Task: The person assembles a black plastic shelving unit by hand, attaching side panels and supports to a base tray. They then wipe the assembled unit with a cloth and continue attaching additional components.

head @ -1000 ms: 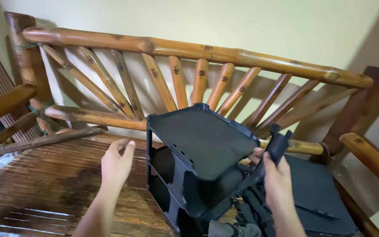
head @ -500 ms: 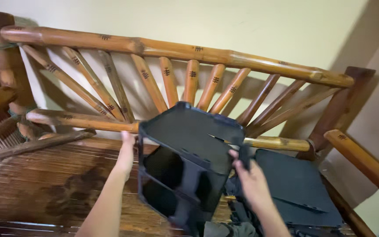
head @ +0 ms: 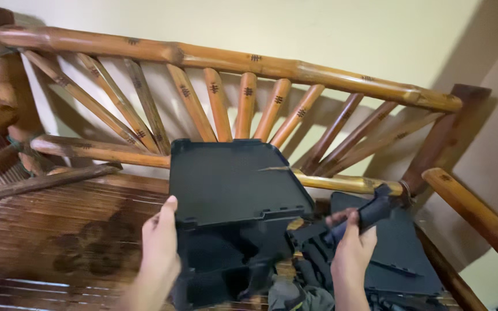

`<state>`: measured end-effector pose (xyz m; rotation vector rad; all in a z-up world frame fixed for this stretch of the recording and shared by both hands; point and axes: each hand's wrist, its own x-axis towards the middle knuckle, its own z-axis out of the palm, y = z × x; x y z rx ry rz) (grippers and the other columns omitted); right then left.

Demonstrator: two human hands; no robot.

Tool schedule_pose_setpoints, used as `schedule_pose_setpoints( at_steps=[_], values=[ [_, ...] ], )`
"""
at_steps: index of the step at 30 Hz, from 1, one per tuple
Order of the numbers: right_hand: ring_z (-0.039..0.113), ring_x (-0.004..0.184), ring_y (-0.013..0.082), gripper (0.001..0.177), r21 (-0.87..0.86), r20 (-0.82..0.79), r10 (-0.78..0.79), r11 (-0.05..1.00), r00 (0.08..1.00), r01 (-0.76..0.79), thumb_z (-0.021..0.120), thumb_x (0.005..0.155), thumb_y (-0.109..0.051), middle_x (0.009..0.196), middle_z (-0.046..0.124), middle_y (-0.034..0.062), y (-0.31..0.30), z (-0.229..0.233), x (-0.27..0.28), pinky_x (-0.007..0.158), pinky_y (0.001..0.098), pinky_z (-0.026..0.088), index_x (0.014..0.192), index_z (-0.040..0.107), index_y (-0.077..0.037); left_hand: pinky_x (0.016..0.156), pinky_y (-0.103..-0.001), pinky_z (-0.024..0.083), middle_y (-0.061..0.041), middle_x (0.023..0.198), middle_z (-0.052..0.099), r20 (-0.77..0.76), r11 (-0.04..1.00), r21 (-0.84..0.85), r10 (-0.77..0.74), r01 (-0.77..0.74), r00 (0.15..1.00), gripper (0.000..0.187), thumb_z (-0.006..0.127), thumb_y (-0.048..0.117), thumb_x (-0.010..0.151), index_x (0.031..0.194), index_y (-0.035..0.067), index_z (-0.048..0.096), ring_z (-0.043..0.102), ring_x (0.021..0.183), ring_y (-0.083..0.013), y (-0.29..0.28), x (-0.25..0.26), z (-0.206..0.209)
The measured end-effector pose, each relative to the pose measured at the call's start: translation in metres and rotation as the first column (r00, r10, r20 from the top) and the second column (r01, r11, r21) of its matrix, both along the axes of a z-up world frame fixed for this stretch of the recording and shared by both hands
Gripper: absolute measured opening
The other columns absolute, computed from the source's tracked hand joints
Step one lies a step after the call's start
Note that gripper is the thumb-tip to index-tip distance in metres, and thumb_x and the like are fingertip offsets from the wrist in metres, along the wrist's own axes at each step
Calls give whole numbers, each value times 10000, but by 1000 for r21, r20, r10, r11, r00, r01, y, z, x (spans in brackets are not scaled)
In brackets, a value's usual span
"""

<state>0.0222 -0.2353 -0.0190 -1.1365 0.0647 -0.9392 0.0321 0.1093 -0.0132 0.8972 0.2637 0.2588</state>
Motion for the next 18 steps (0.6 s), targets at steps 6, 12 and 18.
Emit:
schedule_pose_setpoints(
  at_steps=[6,12,18],
  values=[
    [556,804,152,229,104,48,355,928,934,-358,542,972,-138,877,567,17,8,20,-30,777,323,500,1192,582,-87,885,-360,495,-119,1013,742,-24,972,218,93,-85,995,514,632,427,963,1076,-63,735,618,926,-172,-71,-36,-9],
    [600,950,184,204,108,125,481,863,868,-494,563,987,-28,1020,608,47,39,35,-41,891,376,510,1183,541,-80,955,-338,482,-131,1110,750,-4,779,518,-410,353,912,569,514,527,985,1092,-2,693,671,1059,-239,-95,-29,1],
    [599,1046,179,258,-17,153,481,875,863,-484,557,1012,0,1110,619,61,66,44,-42,950,378,491,1266,549,-45,725,-473,514,-233,794,683,-33,28,999,-260,42,965,590,536,541,1013,839,6,713,665,769,-401,-55,-38,56]
  ],
)
